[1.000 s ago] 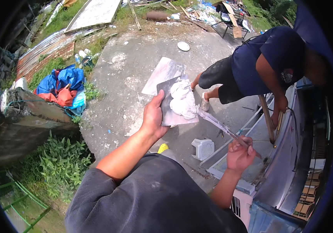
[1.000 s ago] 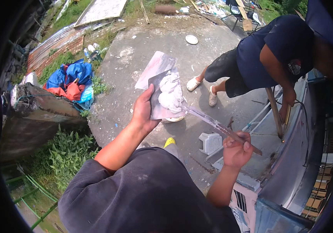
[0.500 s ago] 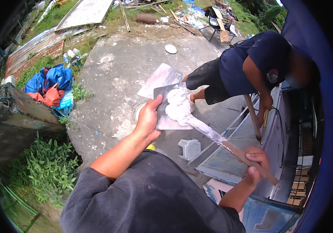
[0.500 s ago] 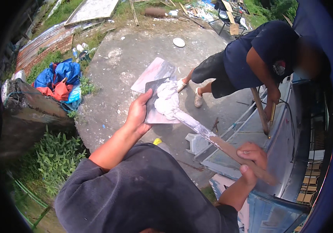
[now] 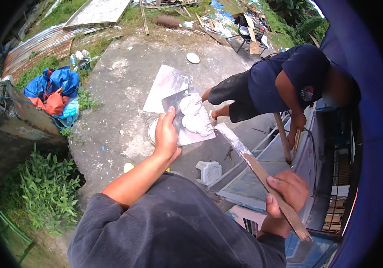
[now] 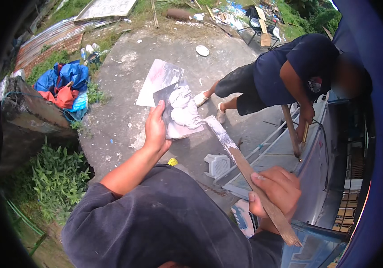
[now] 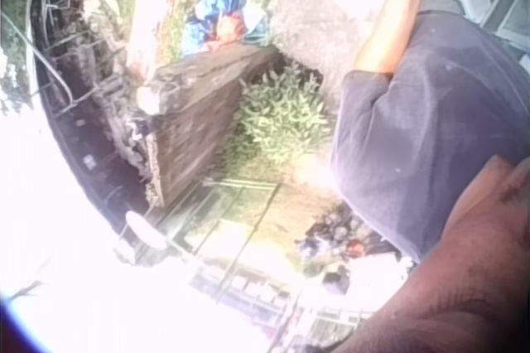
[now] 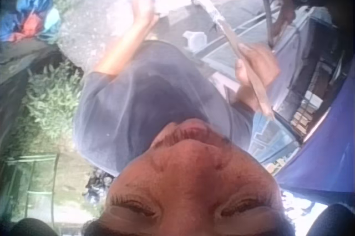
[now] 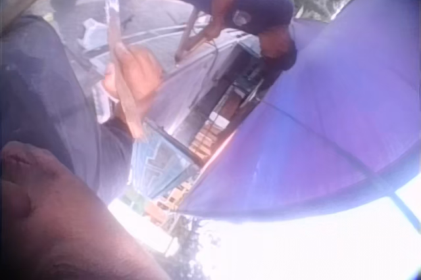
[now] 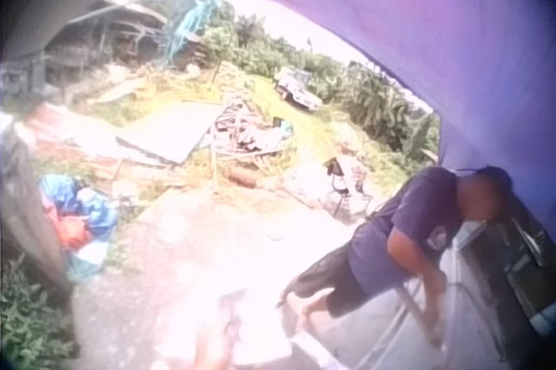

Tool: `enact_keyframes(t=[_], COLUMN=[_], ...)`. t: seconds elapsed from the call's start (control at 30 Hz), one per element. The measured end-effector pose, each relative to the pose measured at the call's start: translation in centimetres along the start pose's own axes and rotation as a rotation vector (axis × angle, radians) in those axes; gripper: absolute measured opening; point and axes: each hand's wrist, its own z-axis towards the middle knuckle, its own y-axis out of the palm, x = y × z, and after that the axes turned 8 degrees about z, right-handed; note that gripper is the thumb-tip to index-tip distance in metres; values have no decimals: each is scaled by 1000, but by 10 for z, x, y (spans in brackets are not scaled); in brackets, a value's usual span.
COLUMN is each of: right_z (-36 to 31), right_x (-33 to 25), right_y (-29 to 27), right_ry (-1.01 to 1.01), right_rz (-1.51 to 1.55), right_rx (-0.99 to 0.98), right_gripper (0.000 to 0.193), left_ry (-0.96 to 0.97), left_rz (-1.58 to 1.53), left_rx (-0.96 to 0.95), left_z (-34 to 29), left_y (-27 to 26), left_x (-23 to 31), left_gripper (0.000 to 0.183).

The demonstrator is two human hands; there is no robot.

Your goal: The person prepares a body filler mixture on a sandpaper sheet using a wooden stick and a putty knife, then applies the filler to a damaged area on a blue truck body.

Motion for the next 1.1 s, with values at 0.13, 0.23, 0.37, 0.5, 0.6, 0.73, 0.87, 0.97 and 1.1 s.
enact_keyframes(t=[0.13, 0.23, 0.37, 0.5, 0.6, 0.73, 0.87, 0.97, 1.1], right_z=[-6, -17, -38, -67, -94, -130, -165, -185, -208], right_x=[3, 10, 45, 100, 169, 255, 329, 380, 448], right_y=[0, 1, 25, 81, 130, 210, 287, 338, 405], right_ry=[-37, -12, 209, 657, 911, 1160, 1341, 1505, 1647], right_rz=[44, 94, 221, 369, 534, 695, 804, 914, 1032], right_rx=[87, 177, 269, 452, 445, 396, 326, 299, 322], right_gripper=[31, 31, 30, 24, 28, 30, 32, 34, 35], left_ry=[-93, -93, -44, -87, -102, -223, -289, -382, -545], left_rz=[-30, -10, 63, 179, 253, 432, 534, 585, 568], left_rx=[46, 73, 75, 213, 252, 377, 401, 422, 377], left_z=[6, 16, 25, 29, 30, 26, 30, 45, 85], left_y=[-7, -27, -77, -111, -142, -170, -192, -210, -229], left_x=[2, 2, 0, -10, -16, -20, -38, -66, -117], left_gripper=[37, 38, 39, 37, 36, 38, 41, 43, 49])
